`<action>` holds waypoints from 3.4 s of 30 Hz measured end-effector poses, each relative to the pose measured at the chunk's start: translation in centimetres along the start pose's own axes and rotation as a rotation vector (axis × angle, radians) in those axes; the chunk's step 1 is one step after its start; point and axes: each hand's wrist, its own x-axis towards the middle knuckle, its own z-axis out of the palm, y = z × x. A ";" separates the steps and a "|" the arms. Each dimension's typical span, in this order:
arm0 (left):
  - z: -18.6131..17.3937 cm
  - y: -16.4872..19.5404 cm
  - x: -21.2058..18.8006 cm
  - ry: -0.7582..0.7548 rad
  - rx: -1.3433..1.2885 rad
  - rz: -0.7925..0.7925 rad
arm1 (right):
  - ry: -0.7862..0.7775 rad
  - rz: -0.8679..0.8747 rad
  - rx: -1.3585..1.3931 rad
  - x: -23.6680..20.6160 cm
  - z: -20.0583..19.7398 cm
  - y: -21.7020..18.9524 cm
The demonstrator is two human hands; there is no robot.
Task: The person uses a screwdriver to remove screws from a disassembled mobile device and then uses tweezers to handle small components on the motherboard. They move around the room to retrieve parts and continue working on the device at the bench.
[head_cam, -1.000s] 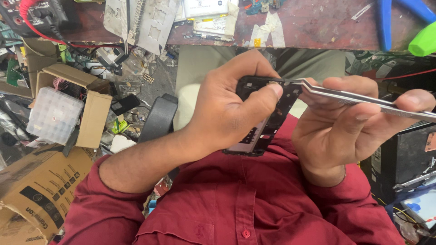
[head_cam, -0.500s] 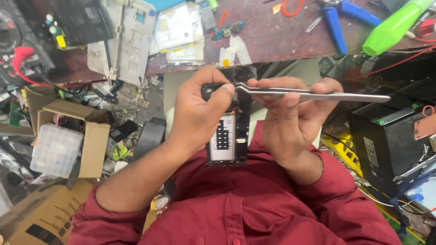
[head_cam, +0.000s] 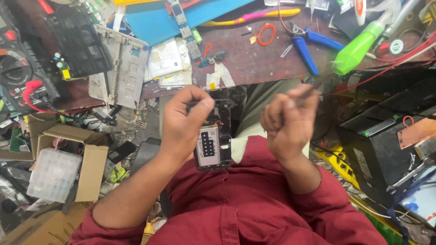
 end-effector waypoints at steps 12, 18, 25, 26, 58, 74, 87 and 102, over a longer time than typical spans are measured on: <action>-1.3 -1.1 1.7 0.449 -0.404 0.166 | -0.055 0.281 -0.375 -0.1 0.6 2.8; -1.3 -1.3 1.8 0.268 -0.372 -0.184 | 0.224 0.141 -0.311 2.4 -0.9 1.8; -0.7 -4.0 2.5 0.056 0.027 -0.065 | 0.318 0.082 -0.428 4.4 -2.5 0.7; -0.7 -4.3 2.5 0.062 0.037 -0.065 | 0.327 0.089 -0.437 4.4 -2.6 0.7; -0.2 -5.3 3.4 0.060 0.159 -0.078 | -0.215 -0.474 -1.388 5.1 -2.1 -0.4; -0.8 2.8 6.6 0.410 1.328 0.752 | -0.163 -0.511 -1.486 5.4 -2.3 0.4; 0.1 4.1 9.1 0.540 0.857 0.635 | -0.164 -0.567 -1.419 4.8 -2.8 0.9; -4.4 1.8 0.2 0.276 -0.054 0.179 | -0.134 -0.560 -1.386 4.4 -3.3 2.2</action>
